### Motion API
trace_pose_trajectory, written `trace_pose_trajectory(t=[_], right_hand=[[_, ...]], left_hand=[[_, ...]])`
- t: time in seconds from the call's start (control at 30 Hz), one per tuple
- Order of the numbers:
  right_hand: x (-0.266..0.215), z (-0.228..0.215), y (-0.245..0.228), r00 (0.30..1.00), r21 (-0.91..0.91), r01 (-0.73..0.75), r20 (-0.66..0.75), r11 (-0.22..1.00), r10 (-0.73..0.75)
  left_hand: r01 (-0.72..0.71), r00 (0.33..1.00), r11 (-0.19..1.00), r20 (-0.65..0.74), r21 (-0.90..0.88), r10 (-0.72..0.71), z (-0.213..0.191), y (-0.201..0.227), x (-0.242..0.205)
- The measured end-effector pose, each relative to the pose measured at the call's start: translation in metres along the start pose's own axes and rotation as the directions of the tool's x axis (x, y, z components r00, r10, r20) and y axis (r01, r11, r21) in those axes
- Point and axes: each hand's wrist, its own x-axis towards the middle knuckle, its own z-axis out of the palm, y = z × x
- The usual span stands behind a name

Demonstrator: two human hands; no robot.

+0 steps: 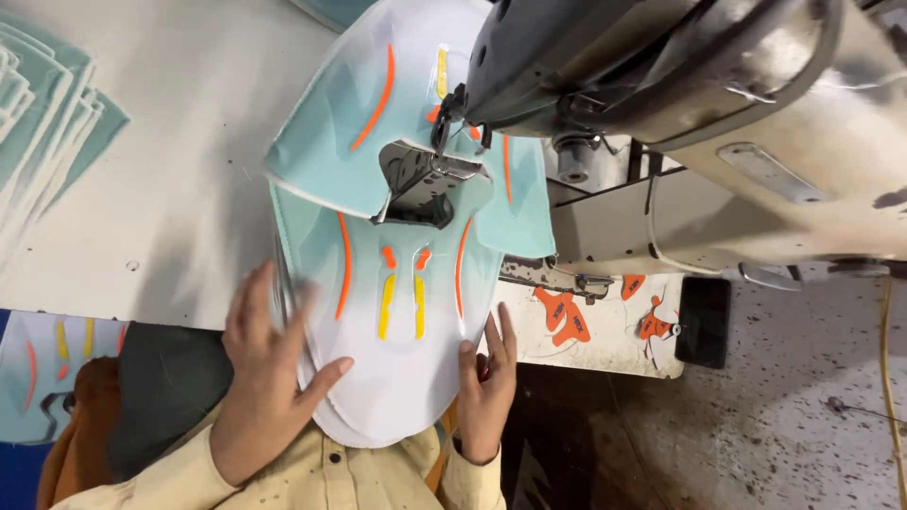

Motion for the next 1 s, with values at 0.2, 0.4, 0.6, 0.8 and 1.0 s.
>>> trace_pose_trajectory(t=[0.2, 0.4, 0.6, 0.8, 1.0], right_hand=[[0.0, -0.001, 0.002, 0.984, 0.183, -0.178, 0.005, 0.967, 0.181], [0.039, 0.008, -0.019, 0.943, 0.728, -0.334, 0.257, 0.599, 0.213], [0.055, 0.009, -0.025, 0.958, 0.823, -0.286, 0.25, 0.49, 0.14], [0.066, 0.013, -0.032, 0.985, 0.795, -0.172, 0.139, 0.582, 0.102], [0.084, 0.009, -0.038, 0.991, 0.729, -0.134, 0.084, 0.671, 0.106]], left_hand=[[-0.017, 1.0, 0.995, -0.01, -0.098, 0.016, 0.003, -0.005, 0.0], [0.009, 0.99, 0.808, -0.106, -0.589, -0.089, -0.017, 0.017, 0.021], [0.347, 0.916, 0.182, 0.291, -0.92, -0.276, -0.013, 0.006, 0.065], [0.415, 0.905, 0.25, 0.368, -0.875, -0.213, -0.011, 0.01, 0.09], [0.302, 0.95, 0.326, 0.254, -0.896, -0.181, 0.004, 0.011, 0.093]])
